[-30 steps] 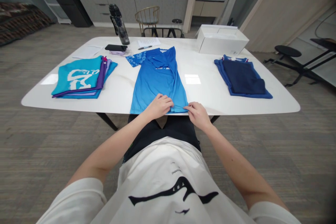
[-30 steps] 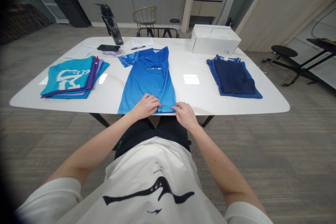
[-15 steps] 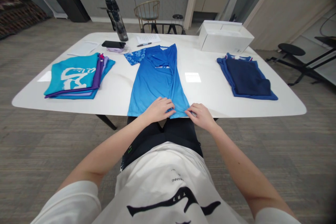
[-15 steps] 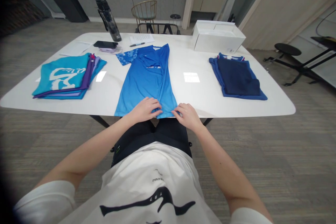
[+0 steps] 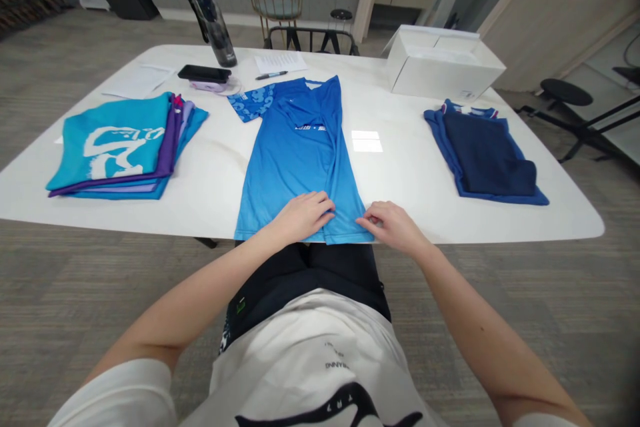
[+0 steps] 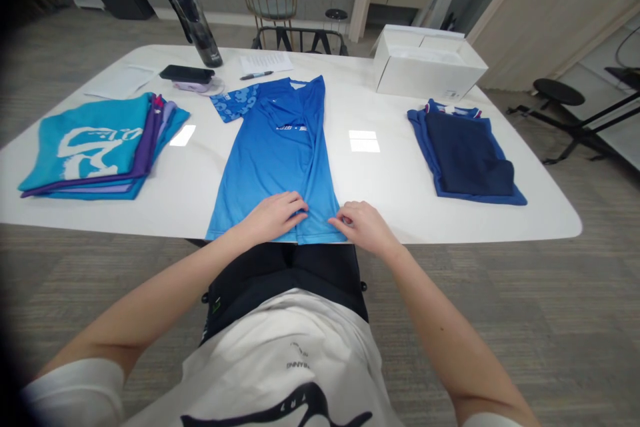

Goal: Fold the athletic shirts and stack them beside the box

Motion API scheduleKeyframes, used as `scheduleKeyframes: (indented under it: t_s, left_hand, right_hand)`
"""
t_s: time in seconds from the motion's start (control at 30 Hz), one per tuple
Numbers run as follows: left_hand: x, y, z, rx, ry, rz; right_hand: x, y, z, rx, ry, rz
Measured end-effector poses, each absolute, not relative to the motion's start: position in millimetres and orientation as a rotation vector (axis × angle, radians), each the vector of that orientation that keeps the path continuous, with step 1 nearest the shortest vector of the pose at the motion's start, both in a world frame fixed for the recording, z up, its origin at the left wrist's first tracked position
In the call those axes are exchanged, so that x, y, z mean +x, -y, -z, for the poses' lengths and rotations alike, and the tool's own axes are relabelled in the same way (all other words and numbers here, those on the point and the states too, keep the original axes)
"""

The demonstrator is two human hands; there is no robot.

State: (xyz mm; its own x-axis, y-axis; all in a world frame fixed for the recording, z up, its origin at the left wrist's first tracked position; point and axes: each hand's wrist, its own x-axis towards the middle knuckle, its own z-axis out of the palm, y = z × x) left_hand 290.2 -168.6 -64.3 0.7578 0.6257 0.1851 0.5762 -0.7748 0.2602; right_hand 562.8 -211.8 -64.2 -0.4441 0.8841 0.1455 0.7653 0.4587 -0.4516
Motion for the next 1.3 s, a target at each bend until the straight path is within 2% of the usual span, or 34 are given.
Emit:
scheduleKeyframes:
  t_s: [0.2,0.77,1.03,1.3]
  left_hand:
    - [288.0,140.9,53.9,2.803,-1.139,-0.366]
    - [286.1,76.9,60.9,2.827,-1.122,-0.306]
    - [295.3,-27.0,58.1,2.55,-1.429,-0.58]
    - [291.8,-153.5,72.5,2.304,-1.836,-0.519]
  right_hand:
    - [553.1,153.3,64.2,-1.438,2.234,-0.387]
    - [545.6,64.7,76.8,-1.354,2.382,-0.315]
    - [552.1,-23.9,84.1,-1.464,2.072,-0.318]
    - [542.5,-122.3,98.6,-1.537,1.824,-0.341]
